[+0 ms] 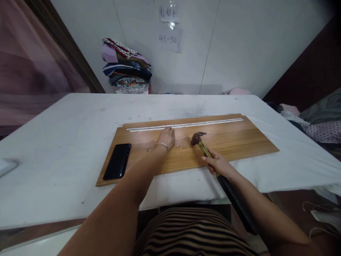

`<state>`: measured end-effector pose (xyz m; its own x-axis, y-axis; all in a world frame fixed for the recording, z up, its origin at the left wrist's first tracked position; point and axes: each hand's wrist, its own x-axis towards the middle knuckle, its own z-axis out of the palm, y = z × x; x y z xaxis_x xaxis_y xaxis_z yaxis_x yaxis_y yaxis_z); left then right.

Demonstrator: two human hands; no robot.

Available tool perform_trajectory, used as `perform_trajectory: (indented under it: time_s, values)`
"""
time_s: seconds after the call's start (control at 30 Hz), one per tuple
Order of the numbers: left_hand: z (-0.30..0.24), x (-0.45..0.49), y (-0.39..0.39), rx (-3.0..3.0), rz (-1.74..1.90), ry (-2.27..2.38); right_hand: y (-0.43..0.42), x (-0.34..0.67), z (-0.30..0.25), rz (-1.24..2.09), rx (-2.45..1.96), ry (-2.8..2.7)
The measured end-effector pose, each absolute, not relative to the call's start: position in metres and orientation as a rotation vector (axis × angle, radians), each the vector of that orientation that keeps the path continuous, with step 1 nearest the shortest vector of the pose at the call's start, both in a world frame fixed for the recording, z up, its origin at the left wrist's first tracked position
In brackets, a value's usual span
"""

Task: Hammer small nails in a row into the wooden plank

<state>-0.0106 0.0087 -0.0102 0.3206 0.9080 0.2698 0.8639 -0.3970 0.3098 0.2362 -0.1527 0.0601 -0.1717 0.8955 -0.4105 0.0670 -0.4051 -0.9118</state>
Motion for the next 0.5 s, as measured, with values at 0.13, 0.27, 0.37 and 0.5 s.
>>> perform_trajectory:
  time_s: [0.13,0.27,0.37,0.5]
  values:
    - [-0.0111,-0.0092,0.0089,2.451,0.611,1.681,-0.1543,0.2373,0.0641,1.62,-1.43,-1.144]
    - [-0.0114,-0.0097,0.0092,2.445,0.617,1.678,-0.1535,0.2363,0.0608,1.639,-1.445,-1.139]
    - [-0.0111,-0.0109,0.0092,2.451,0.617,1.667,-0.1526,0.2357,0.0579,1.65,-1.452,-1.134]
    - [-0.0114,-0.0109,0.0091,2.446,0.625,1.677,-0.153,0.2367,0.0589,1.631,-1.424,-1.148]
